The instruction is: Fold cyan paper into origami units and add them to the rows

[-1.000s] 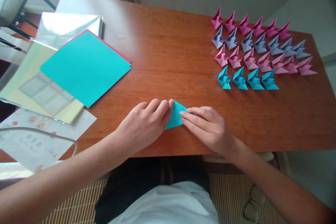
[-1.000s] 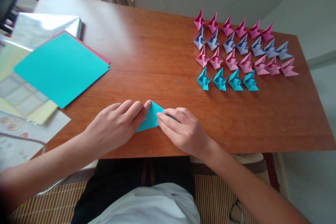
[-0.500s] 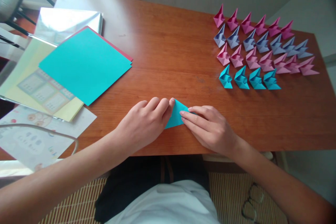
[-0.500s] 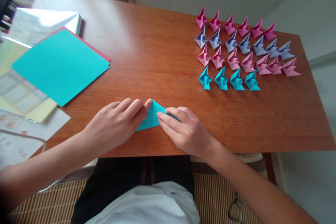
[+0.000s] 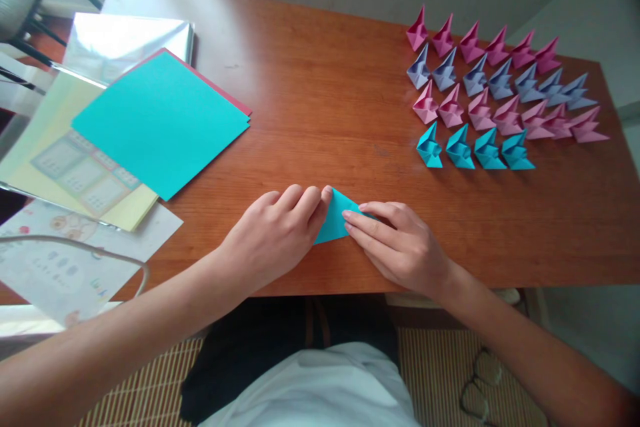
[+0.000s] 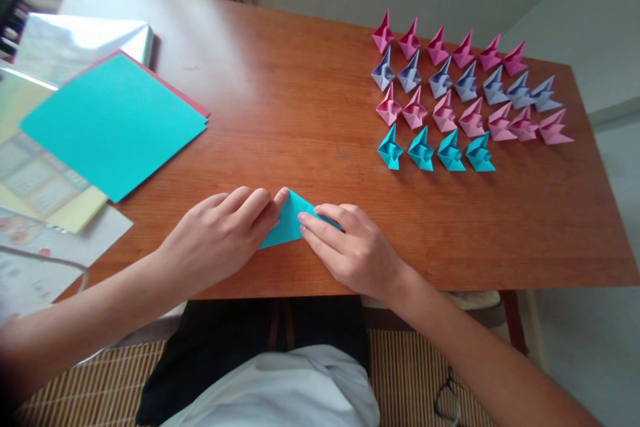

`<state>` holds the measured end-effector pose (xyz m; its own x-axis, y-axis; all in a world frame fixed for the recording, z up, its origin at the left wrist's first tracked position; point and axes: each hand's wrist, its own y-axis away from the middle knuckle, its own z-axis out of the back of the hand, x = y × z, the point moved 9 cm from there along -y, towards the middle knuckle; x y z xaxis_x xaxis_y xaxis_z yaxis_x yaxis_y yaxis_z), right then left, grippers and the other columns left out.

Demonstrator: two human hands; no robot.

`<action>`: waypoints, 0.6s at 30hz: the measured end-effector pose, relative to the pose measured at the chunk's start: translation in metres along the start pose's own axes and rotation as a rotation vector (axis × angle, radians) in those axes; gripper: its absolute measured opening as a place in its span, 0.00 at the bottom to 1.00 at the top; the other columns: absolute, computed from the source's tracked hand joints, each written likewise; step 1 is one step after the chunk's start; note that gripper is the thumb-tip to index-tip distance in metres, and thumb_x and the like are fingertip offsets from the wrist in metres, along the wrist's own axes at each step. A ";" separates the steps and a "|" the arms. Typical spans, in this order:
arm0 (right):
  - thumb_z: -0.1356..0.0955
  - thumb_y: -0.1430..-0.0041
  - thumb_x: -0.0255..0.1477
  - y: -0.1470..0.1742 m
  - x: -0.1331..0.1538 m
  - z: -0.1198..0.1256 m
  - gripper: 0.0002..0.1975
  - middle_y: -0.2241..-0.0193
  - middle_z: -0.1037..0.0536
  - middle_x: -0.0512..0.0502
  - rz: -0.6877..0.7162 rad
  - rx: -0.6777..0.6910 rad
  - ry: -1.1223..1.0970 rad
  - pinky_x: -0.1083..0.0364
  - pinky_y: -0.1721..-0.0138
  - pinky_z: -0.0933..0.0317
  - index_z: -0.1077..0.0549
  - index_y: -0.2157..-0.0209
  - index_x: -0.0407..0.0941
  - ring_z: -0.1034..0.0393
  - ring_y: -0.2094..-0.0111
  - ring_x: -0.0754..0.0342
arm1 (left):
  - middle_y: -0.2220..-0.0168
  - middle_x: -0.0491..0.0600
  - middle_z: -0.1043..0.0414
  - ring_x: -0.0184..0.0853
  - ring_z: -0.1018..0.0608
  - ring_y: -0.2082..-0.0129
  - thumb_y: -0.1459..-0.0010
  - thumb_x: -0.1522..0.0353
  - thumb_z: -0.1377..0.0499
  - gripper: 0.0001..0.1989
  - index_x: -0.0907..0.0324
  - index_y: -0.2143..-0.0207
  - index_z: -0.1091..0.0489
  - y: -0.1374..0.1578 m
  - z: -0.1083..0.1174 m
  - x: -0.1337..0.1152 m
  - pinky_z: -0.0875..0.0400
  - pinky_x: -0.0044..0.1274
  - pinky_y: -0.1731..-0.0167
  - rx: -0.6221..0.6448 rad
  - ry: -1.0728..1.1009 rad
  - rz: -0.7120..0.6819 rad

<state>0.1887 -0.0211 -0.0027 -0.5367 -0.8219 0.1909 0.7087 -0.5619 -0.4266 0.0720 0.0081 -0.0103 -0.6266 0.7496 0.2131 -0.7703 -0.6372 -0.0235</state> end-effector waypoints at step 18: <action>0.29 0.38 0.19 -0.003 -0.001 0.002 0.14 0.50 0.17 0.43 -0.017 -0.021 -0.018 0.44 0.54 0.27 0.20 0.51 0.42 0.26 0.49 0.44 | 0.63 0.53 0.28 0.38 0.26 0.65 0.30 0.74 0.51 0.21 0.68 0.37 0.38 0.001 -0.004 0.000 0.35 0.30 0.71 0.027 0.012 0.019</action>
<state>0.1882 -0.0189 0.0003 -0.5404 -0.8138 0.2139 0.6896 -0.5740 -0.4415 0.0711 0.0082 -0.0143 -0.6424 0.7394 0.2015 -0.7551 -0.6557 -0.0012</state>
